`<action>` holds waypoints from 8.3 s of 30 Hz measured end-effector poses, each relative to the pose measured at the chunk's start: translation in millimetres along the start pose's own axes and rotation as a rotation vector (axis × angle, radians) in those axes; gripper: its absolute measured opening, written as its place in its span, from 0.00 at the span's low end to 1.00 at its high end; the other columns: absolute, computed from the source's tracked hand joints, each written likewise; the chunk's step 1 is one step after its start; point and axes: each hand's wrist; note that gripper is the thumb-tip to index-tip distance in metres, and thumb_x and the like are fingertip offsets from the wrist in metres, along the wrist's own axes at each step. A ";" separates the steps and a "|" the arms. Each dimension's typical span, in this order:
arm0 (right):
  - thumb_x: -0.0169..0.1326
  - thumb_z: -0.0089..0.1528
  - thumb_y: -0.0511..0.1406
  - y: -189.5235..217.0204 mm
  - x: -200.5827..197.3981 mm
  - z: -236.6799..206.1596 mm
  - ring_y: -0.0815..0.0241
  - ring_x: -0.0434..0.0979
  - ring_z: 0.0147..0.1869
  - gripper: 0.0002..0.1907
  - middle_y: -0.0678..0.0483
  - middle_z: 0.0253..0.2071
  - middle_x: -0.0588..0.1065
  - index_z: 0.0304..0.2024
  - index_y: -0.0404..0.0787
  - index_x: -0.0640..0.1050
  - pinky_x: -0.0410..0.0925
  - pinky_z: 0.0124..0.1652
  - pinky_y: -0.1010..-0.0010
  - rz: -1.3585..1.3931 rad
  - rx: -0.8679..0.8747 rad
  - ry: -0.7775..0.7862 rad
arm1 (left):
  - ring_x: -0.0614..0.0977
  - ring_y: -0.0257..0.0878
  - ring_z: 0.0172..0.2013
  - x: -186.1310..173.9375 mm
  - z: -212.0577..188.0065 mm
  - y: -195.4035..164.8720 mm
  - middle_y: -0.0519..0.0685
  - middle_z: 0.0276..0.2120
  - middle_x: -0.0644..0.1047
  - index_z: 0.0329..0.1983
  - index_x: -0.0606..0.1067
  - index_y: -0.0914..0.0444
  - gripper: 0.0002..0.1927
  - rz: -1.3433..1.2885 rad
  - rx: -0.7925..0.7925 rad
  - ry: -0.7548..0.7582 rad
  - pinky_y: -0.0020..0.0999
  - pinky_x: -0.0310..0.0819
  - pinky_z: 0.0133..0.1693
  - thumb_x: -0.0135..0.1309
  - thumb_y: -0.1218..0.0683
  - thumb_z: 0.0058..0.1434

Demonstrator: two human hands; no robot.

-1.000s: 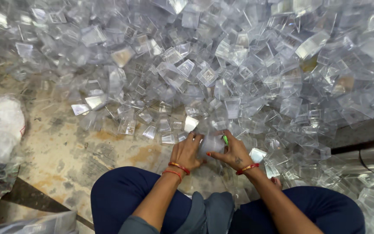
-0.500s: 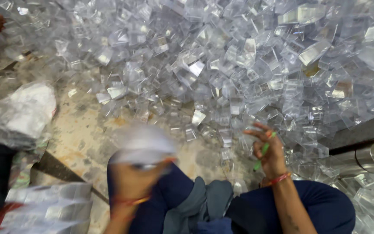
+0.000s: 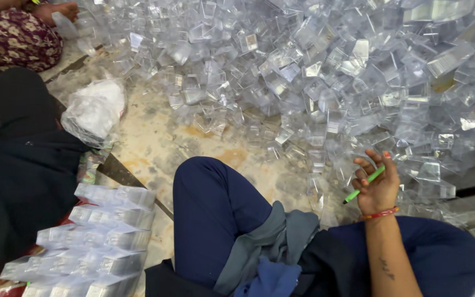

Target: The person sits on the floor among a large pile of clear plastic cups, picks up cups one at a time, and trims the rim edge of each cup with a small green utility knife held in the right hand. Trimmed cups are stacked in the left hand and finished stacks are set aside on the floor.

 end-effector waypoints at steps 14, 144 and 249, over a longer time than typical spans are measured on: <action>0.50 0.69 0.51 11.1 -2.0 5.3 0.69 0.63 0.20 0.19 0.51 0.37 0.79 0.50 0.45 0.77 0.54 0.20 0.78 0.079 -0.010 -0.029 | 0.80 0.49 0.52 18.2 -16.1 16.8 0.55 0.51 0.78 0.56 0.72 0.66 0.32 -0.150 -0.120 -0.028 0.48 0.80 0.46 0.54 0.37 0.60; 0.59 0.63 0.45 -91.0 62.9 91.7 0.60 0.70 0.24 0.17 0.52 0.22 0.73 0.44 0.39 0.83 0.62 0.26 0.68 -1.249 0.088 -0.065 | 0.76 0.44 0.61 234.0 35.8 397.9 0.54 0.59 0.73 0.55 0.72 0.63 0.19 -0.117 -1.075 0.772 0.42 0.80 0.48 0.40 0.49 0.68; 0.56 0.65 0.35 -99.9 73.8 64.8 0.70 0.77 0.33 0.09 0.55 0.38 0.83 0.43 0.38 0.82 0.70 0.34 0.76 -0.877 -0.151 0.025 | 0.82 0.39 0.44 247.9 23.4 399.7 0.48 0.50 0.80 0.58 0.75 0.58 0.24 0.216 -0.794 0.814 0.34 0.82 0.30 0.52 0.40 0.65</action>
Point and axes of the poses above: each hand's wrist, its own z-axis towards the middle knuckle, its own x-axis out of the palm, y = z × x
